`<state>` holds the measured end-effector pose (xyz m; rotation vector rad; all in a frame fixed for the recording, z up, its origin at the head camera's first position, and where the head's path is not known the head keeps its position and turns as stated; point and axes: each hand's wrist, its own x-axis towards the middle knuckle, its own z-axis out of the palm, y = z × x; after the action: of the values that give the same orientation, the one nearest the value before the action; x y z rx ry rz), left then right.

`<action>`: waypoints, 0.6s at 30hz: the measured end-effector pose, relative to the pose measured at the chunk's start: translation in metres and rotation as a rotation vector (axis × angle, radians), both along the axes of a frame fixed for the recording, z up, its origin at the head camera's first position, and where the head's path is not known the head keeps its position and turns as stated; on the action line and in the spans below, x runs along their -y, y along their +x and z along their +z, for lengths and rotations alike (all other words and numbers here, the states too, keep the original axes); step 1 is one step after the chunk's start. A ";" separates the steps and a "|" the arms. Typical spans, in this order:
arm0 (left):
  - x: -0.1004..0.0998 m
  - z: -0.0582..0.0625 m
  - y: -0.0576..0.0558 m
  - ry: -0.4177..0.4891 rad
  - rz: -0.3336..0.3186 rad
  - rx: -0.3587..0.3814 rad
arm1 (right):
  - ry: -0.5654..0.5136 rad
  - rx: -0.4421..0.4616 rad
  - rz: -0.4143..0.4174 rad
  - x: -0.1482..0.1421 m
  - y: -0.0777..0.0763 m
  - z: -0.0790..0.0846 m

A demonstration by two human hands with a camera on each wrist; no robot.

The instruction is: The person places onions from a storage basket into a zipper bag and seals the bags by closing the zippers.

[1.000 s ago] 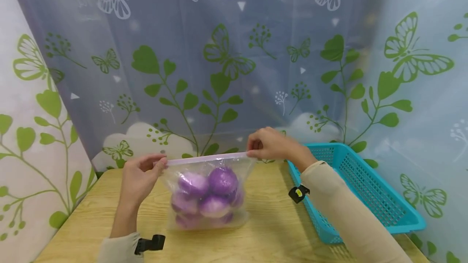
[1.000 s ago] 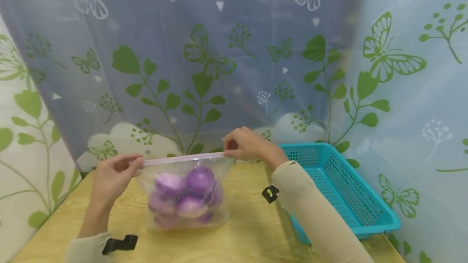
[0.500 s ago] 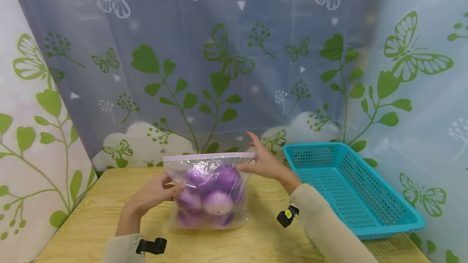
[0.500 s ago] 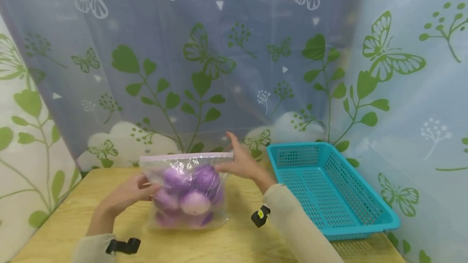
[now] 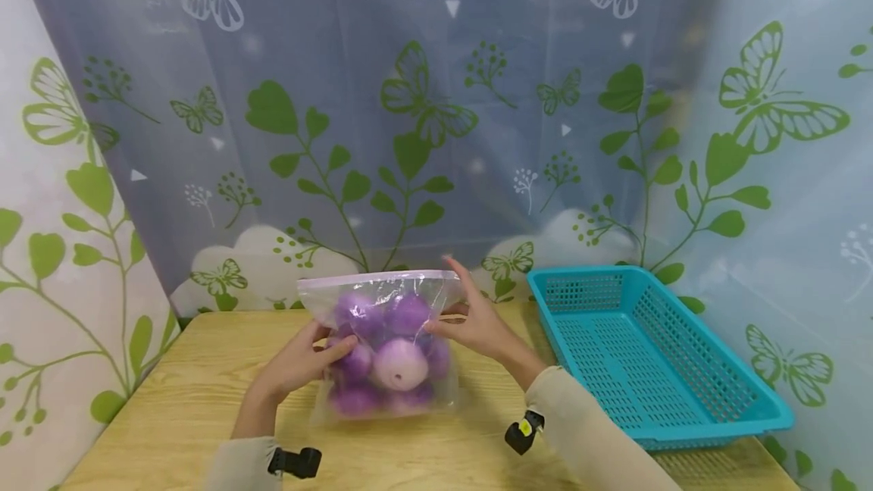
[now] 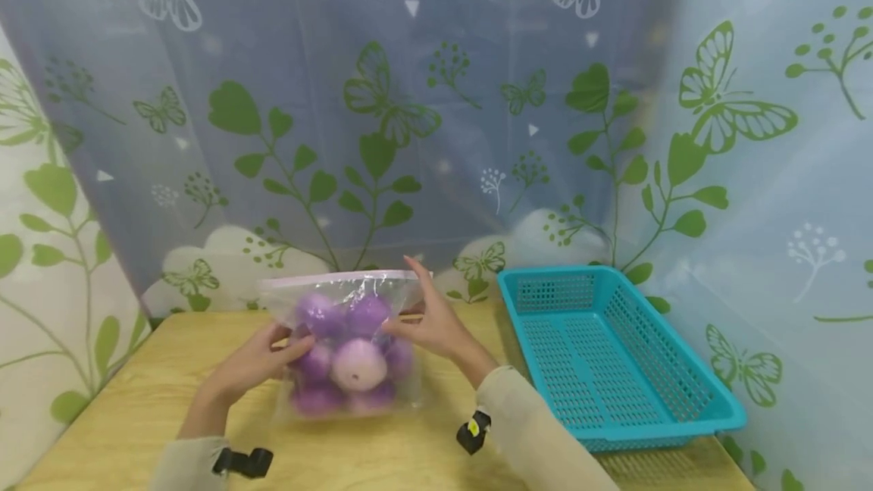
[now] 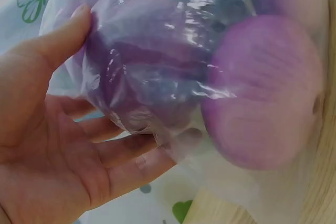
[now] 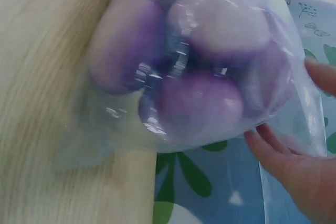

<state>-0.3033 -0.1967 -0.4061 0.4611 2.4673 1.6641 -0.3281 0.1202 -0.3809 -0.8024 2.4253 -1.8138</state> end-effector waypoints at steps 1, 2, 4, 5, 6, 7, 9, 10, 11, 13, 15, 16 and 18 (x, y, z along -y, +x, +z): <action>-0.001 0.000 0.000 0.001 0.008 -0.001 | 0.005 -0.018 0.025 0.001 0.000 -0.001; -0.001 0.000 0.000 0.001 0.013 -0.001 | 0.024 -0.034 0.044 0.001 0.000 -0.004; -0.002 -0.001 -0.001 -0.007 0.027 0.008 | 0.083 -0.061 0.071 0.001 -0.001 -0.010; -0.002 -0.001 -0.001 -0.011 0.032 0.014 | 0.116 -0.072 0.078 0.001 -0.001 -0.014; -0.003 -0.002 -0.001 -0.017 0.036 0.023 | 0.141 -0.074 0.085 0.001 -0.002 -0.018; -0.004 -0.002 -0.001 -0.023 0.035 0.030 | 0.156 -0.070 0.093 0.000 -0.002 -0.021; -0.006 -0.003 -0.002 -0.036 0.040 0.050 | 0.164 -0.067 0.109 -0.001 -0.003 -0.027; -0.007 -0.004 -0.002 -0.040 0.038 0.057 | 0.157 -0.064 0.117 -0.001 -0.004 -0.029; -0.008 -0.004 -0.002 -0.040 0.045 0.065 | 0.152 -0.061 0.120 -0.001 -0.004 -0.030; -0.010 -0.006 -0.002 -0.043 0.049 0.082 | 0.145 -0.055 0.123 -0.001 -0.004 -0.030; -0.012 -0.007 -0.002 -0.041 0.049 0.100 | 0.159 -0.047 0.109 -0.002 -0.003 -0.028; -0.013 -0.008 -0.002 -0.042 0.044 0.110 | 0.172 -0.045 0.101 -0.003 -0.002 -0.027; -0.016 -0.010 -0.001 -0.040 0.037 0.135 | 0.196 -0.039 0.089 -0.004 -0.002 -0.026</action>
<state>-0.3039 -0.1806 -0.4164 0.2906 2.4203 1.5995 -0.3297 0.1241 -0.4070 -0.9181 2.4970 -1.5157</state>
